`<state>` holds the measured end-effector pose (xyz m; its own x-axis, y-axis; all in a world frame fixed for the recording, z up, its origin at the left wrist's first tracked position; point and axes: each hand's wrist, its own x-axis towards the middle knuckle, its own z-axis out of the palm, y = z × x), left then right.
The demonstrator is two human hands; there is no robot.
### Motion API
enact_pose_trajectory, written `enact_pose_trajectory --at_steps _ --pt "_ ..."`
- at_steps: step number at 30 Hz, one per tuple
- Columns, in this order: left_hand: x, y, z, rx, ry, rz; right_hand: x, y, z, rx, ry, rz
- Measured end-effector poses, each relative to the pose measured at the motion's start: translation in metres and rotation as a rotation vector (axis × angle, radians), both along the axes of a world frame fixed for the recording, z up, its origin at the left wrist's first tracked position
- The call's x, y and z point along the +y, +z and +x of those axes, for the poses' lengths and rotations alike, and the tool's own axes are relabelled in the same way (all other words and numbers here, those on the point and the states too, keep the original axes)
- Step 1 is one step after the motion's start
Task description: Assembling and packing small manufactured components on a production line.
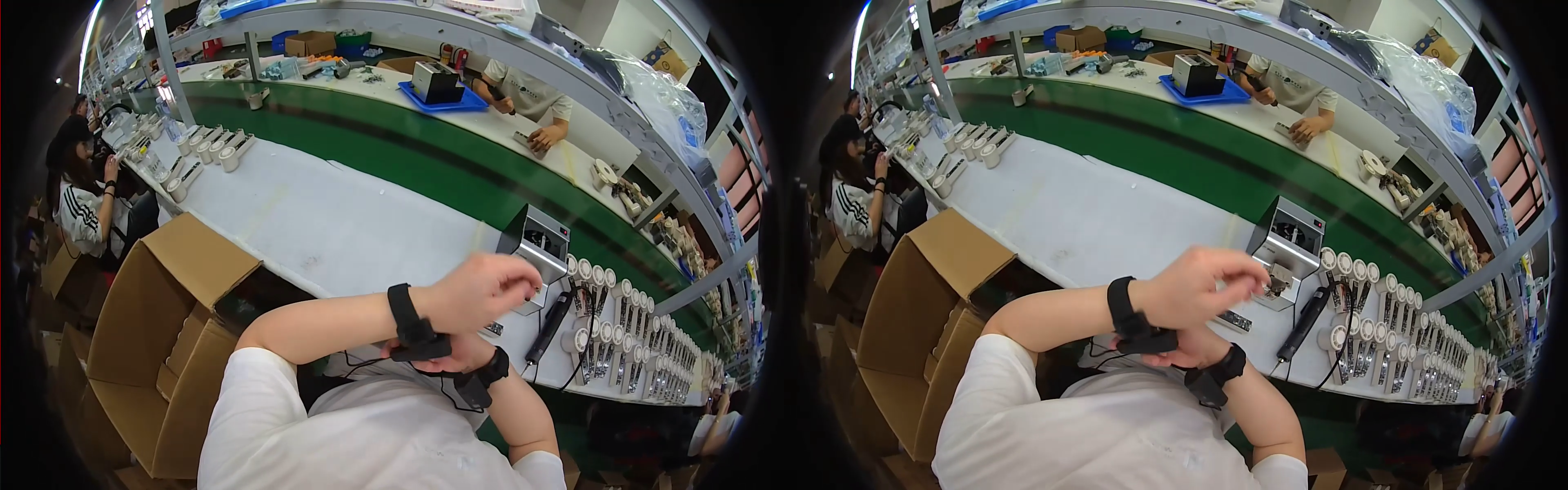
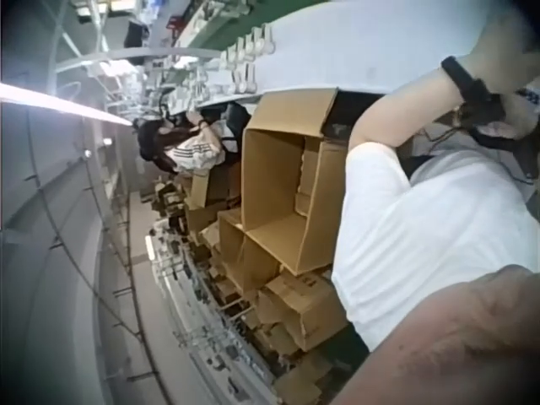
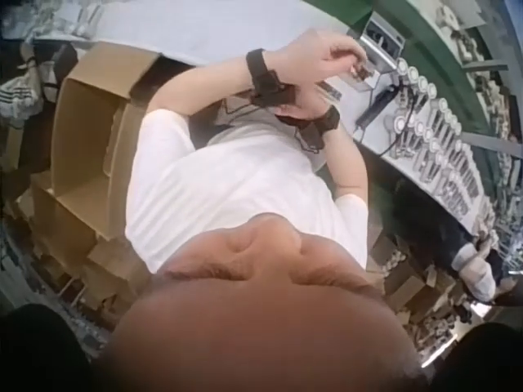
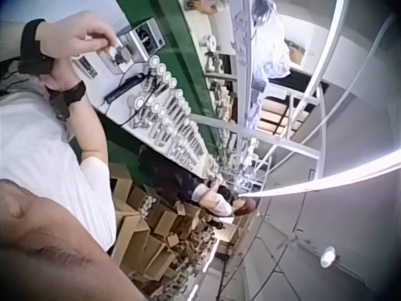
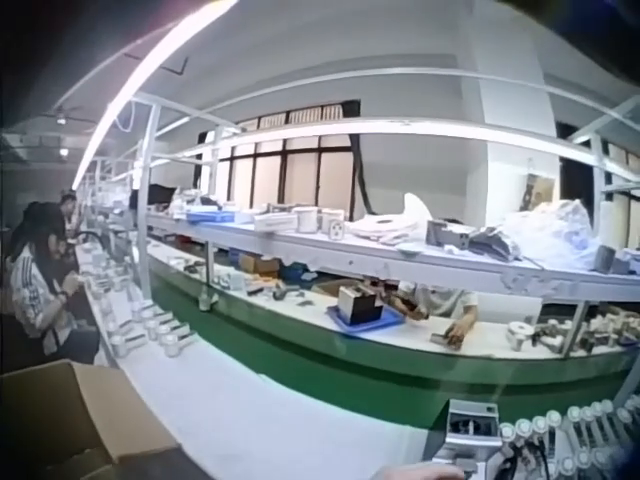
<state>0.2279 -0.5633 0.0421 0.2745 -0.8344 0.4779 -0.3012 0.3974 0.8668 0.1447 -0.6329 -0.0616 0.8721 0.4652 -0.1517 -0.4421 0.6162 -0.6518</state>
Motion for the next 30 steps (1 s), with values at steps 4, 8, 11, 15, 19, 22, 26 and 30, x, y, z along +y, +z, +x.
enact_pose_trajectory --at_steps 4,8,11,15,19,22,26,30 --pt "-0.016 -0.025 0.023 -0.354 0.355 0.026 0.011 0.019 -0.006 0.148 0.102 0.233" --pt "-0.019 -0.026 0.02 -0.443 0.36 0.144 0.016 0.022 -0.009 0.222 0.115 0.303" --pt "-0.02 -0.033 0.017 -0.348 0.329 0.157 0.02 0.032 -0.014 0.235 -0.023 0.187" --pt "-0.022 -0.04 0.026 -0.087 0.413 0.086 0.031 0.031 -0.022 0.083 -0.436 -0.264" --pt "-0.022 -0.035 0.028 0.195 0.426 0.007 0.034 0.016 -0.022 -0.194 -0.67 -0.655" --pt "-0.019 -0.03 0.022 0.411 0.315 -0.042 0.028 0.009 -0.019 -0.124 -0.595 -0.625" --pt "-0.014 -0.034 0.029 0.77 0.022 -0.087 0.032 0.006 -0.027 -0.212 -0.574 -0.676" --pt "-0.015 -0.045 0.03 0.775 -0.073 0.025 0.022 0.011 -0.02 -0.119 -0.475 -0.807"
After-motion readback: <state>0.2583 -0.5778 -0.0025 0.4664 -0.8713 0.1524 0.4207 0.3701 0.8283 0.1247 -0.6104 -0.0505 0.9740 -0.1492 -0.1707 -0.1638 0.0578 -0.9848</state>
